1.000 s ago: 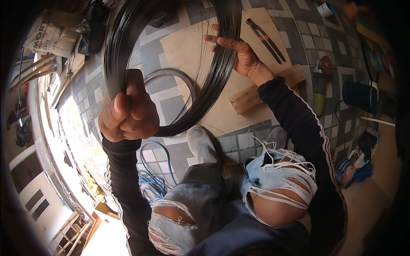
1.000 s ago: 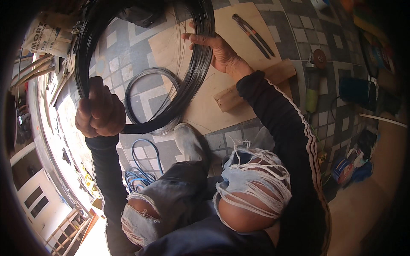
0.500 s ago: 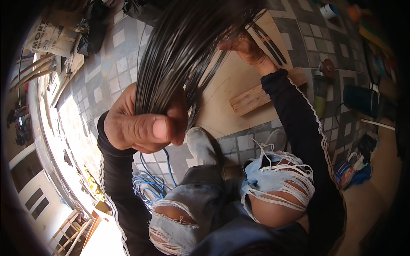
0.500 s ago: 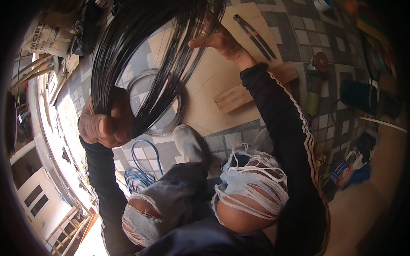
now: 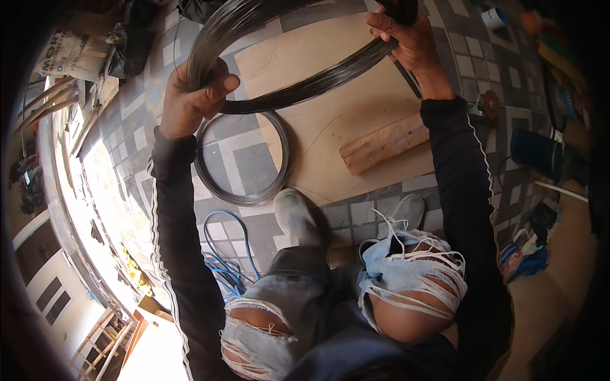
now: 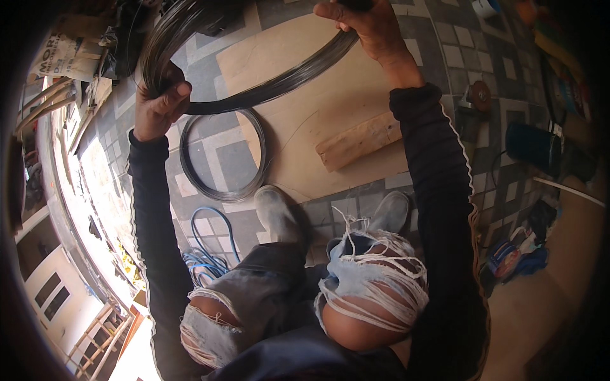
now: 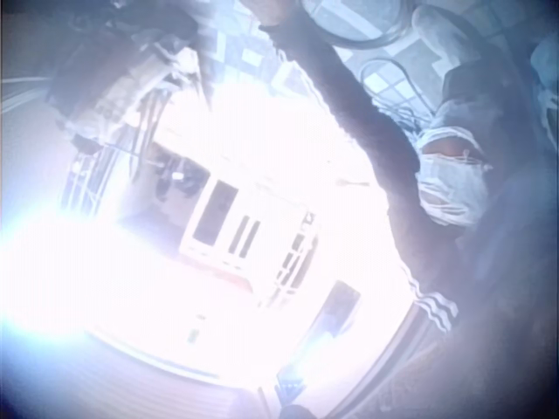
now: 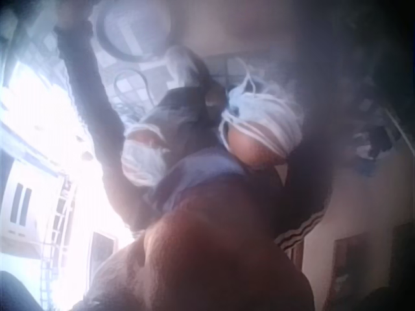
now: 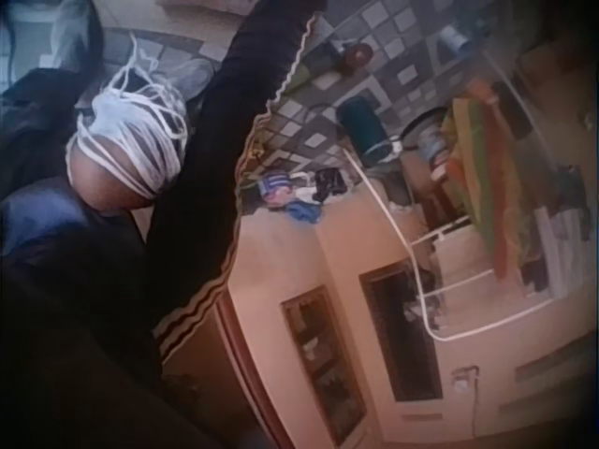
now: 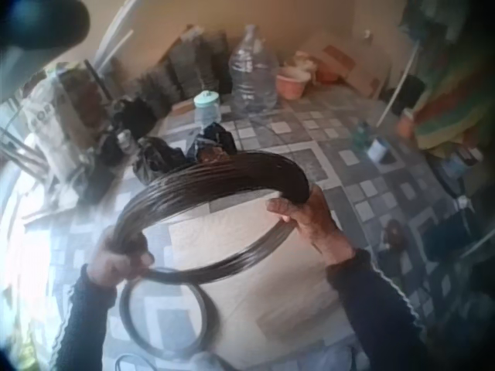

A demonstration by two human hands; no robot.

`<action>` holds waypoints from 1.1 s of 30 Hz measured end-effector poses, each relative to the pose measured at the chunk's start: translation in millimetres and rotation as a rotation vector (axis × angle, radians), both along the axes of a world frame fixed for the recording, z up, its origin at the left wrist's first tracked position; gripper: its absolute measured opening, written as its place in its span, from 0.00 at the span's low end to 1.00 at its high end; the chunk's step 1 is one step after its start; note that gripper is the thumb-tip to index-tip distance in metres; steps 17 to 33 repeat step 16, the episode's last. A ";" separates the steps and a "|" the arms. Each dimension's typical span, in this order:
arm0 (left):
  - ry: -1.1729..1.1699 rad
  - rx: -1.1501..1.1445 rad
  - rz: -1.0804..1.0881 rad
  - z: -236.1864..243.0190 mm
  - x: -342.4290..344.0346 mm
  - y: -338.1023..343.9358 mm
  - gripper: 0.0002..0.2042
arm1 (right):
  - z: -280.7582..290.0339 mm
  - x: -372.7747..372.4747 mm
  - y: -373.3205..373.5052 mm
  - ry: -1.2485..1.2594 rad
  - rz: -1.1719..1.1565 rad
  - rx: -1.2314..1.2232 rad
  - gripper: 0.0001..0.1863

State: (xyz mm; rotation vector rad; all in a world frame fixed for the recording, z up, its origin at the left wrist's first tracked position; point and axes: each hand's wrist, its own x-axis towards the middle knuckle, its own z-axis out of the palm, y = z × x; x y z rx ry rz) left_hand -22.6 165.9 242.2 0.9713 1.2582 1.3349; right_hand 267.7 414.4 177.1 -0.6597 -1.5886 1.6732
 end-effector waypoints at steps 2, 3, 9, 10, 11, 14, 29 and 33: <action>0.013 0.029 0.017 -15.6 -11.5 6.1 0.10 | 5.6 1.3 0.1 -0.074 -0.077 0.047 0.12; 0.062 0.015 0.038 -25.4 -13.9 9.1 0.11 | 4.1 3.5 -1.1 -0.092 -0.125 0.069 0.12; 0.580 -0.083 0.124 -82.2 11.0 27.1 0.13 | -49.8 -5.9 6.5 -0.209 -0.026 0.600 0.13; 0.232 -0.102 0.234 -86.8 13.9 29.8 0.11 | -54.6 -4.9 9.0 -0.201 -0.042 0.429 0.14; 0.281 -0.030 0.224 -86.9 9.3 31.2 0.11 | -57.9 -5.6 9.5 -0.193 -0.052 0.256 0.15; 0.414 0.042 0.238 -86.6 6.0 32.2 0.11 | -56.7 -8.1 11.6 -0.160 -0.188 0.564 0.12; 0.447 0.040 0.221 -86.9 10.2 34.2 0.13 | -51.3 -7.9 9.6 -0.326 -0.141 0.602 0.11; 0.447 0.040 0.221 -86.9 10.2 34.2 0.13 | -51.3 -7.9 9.6 -0.326 -0.141 0.602 0.11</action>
